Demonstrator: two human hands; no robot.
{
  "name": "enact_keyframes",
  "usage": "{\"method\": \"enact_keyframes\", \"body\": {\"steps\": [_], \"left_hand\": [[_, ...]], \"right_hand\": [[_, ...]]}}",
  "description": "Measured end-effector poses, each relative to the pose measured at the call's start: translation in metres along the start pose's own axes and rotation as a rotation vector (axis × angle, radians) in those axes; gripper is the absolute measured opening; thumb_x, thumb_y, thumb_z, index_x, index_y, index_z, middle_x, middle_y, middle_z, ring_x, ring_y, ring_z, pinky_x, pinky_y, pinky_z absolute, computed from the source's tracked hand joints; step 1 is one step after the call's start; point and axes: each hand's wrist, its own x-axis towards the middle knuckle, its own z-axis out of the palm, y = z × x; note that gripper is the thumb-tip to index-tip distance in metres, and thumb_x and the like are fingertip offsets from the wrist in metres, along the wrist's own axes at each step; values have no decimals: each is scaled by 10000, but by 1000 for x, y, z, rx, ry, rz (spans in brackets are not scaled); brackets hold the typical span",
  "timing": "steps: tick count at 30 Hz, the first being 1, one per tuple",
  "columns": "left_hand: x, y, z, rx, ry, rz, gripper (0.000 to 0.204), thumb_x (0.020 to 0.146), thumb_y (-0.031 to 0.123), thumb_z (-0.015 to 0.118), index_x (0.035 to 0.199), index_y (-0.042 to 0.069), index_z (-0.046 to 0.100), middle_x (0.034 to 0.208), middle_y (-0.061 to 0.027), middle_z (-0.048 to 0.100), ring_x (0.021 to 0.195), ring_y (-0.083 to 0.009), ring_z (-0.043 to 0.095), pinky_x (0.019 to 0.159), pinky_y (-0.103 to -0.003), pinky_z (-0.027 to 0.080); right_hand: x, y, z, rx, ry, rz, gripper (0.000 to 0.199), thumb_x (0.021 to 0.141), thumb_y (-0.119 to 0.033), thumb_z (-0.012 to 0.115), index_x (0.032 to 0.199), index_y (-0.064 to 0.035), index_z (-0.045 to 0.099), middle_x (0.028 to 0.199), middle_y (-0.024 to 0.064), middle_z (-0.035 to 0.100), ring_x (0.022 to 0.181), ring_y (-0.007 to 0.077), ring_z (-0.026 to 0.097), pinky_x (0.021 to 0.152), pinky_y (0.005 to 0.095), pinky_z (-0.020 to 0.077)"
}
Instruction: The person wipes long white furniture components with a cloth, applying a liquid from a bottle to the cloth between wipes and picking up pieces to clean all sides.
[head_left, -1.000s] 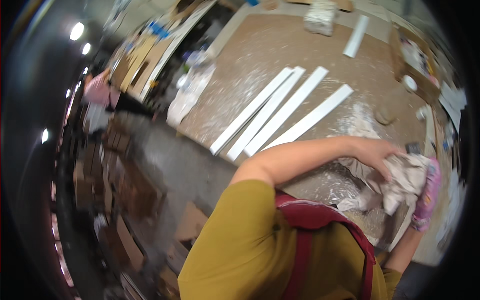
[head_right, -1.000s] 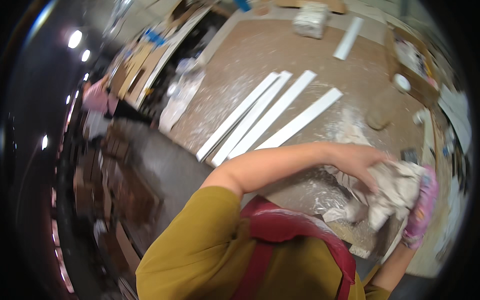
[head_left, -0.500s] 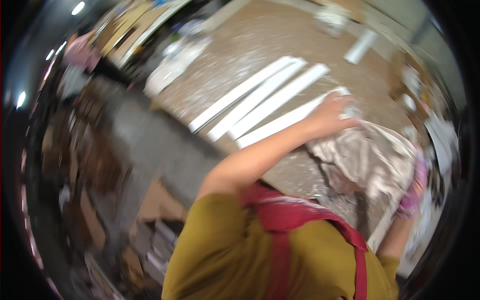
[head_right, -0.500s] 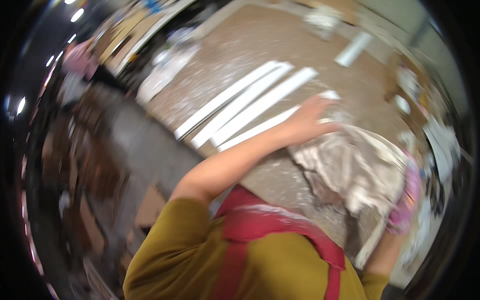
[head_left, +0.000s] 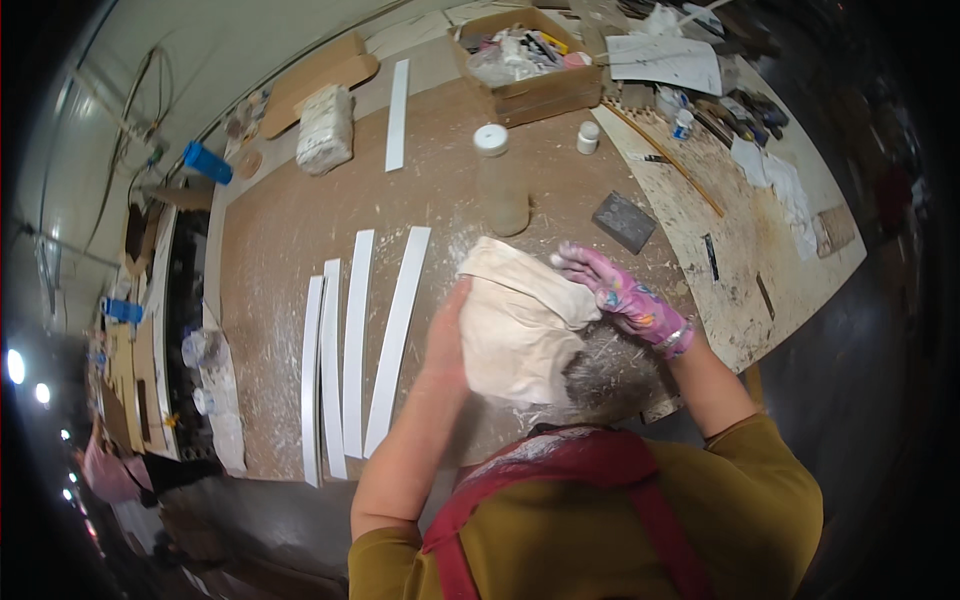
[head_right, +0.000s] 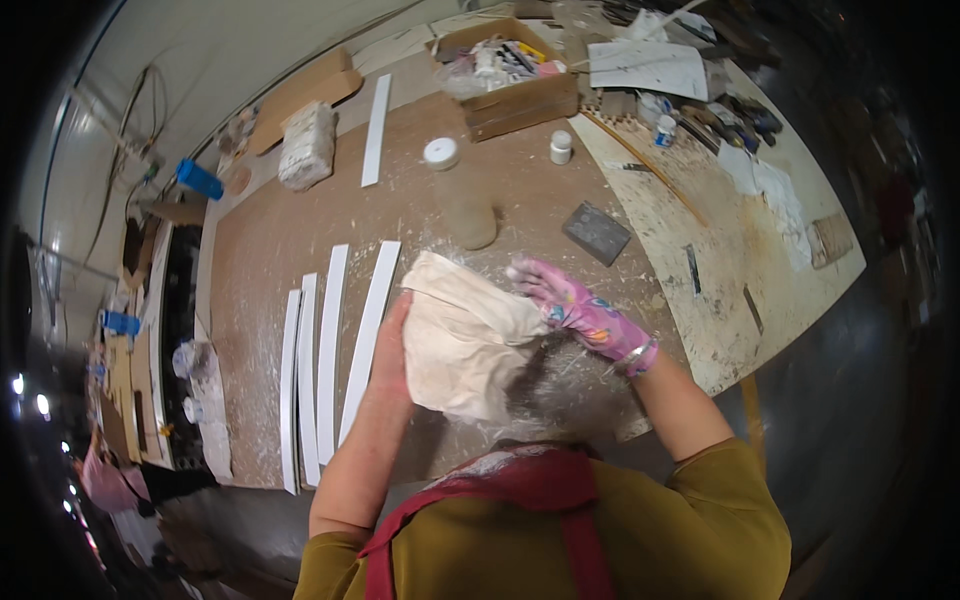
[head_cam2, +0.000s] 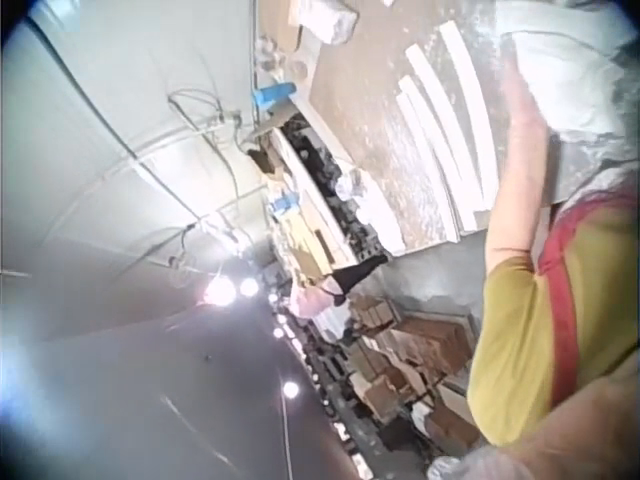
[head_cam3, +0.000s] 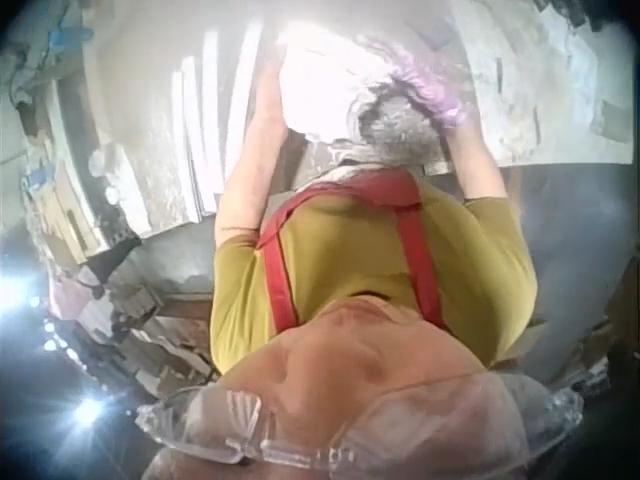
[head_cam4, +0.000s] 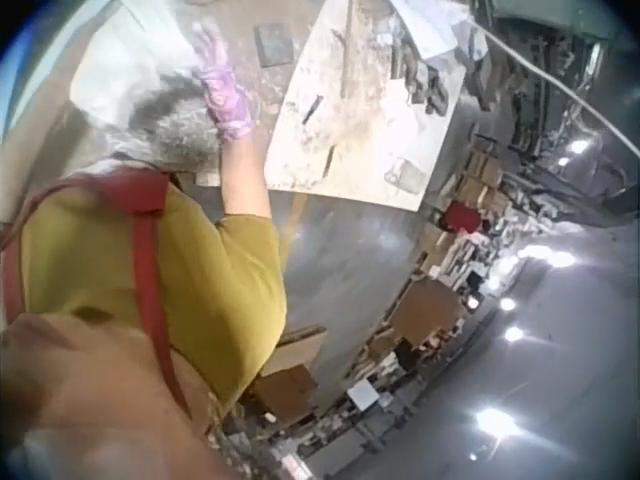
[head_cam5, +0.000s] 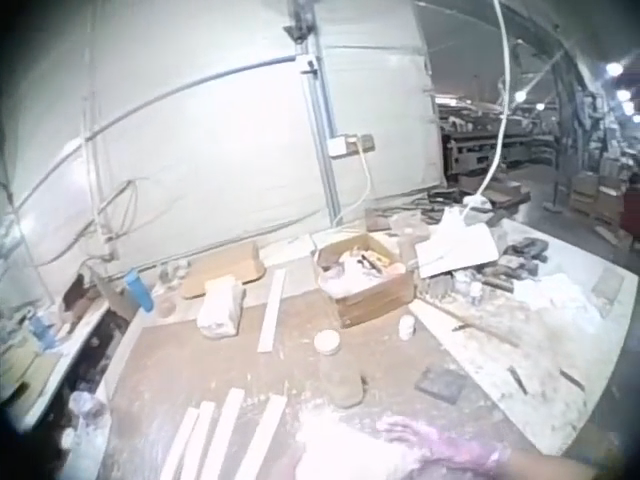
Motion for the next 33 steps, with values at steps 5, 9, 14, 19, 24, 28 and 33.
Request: {"method": "enact_keyframes", "body": {"steps": [5, 9, 14, 19, 24, 28, 33], "left_hand": [[63, -23, -28, 730, 90, 247, 551, 915, 371, 520, 1285, -32, 456, 1218, -176, 559, 1095, -303, 556, 969, -381, 426], [82, 27, -22, 1370, 78, 636, 581, 843, 272, 651, 1310, 2, 435, 1290, -168, 496, 1221, -257, 453, 979, -364, 405], [139, 48, 2, 1209, 21, 751, 1068, 664, 242, 822, 1425, -61, 137, 1409, -272, 315, 1311, -340, 340, 1068, -373, 319], [202, 32, 1, 1313, 77, 1049, 909, 655, 280, 811, 1359, -28, 325, 1321, -227, 431, 1216, -358, 447, 1018, -380, 370], [125, 52, 8, 1816, -148, 1056, 760, 615, 260, 804, 1291, 158, 472, 1107, -176, 514, 1022, -364, 537, 882, -433, 430], [75, 38, 3, 2366, -413, 1202, 762, 608, 288, 791, 1297, 232, 470, 1188, -147, 505, 1087, -299, 505, 874, -470, 401], [46, 34, -10, 2485, -407, 1248, 738, 642, 264, 766, 1312, 245, 457, 1204, -126, 512, 1076, -294, 510, 870, -466, 411]], "right_hand": [[-31, 100, -37, 456, -2, 568, 492, 910, -209, 556, 1324, 23, 425, 1349, 202, 454, 1231, 306, 461, 1050, 437, 361], [-50, 90, -46, 967, -39, 352, 397, 949, -193, 422, 1228, 81, 490, 1142, 227, 596, 1038, 332, 586, 951, 451, 444], [-54, 19, -36, 113, 290, 138, 312, 896, -193, 508, 1099, 32, 584, 1000, 140, 657, 956, 258, 627, 864, 373, 496], [-51, 25, -61, 416, 462, -48, 321, 888, -105, 539, 1179, 29, 529, 1091, 141, 616, 971, 209, 610, 850, 315, 496], [-54, -5, -24, -249, 478, -278, 383, 936, -93, 493, 1295, 15, 416, 1199, 126, 550, 1079, 217, 557, 924, 330, 473], [-58, 40, -64, -9, 561, -150, 474, 939, -126, 496, 1372, -16, 339, 1259, 109, 519, 1164, 212, 504, 998, 330, 406], [-43, 31, 1, -1327, 291, -387, 364, 913, -82, 468, 1259, 27, 490, 1297, 128, 494, 1170, 277, 500, 1021, 325, 367]]}}
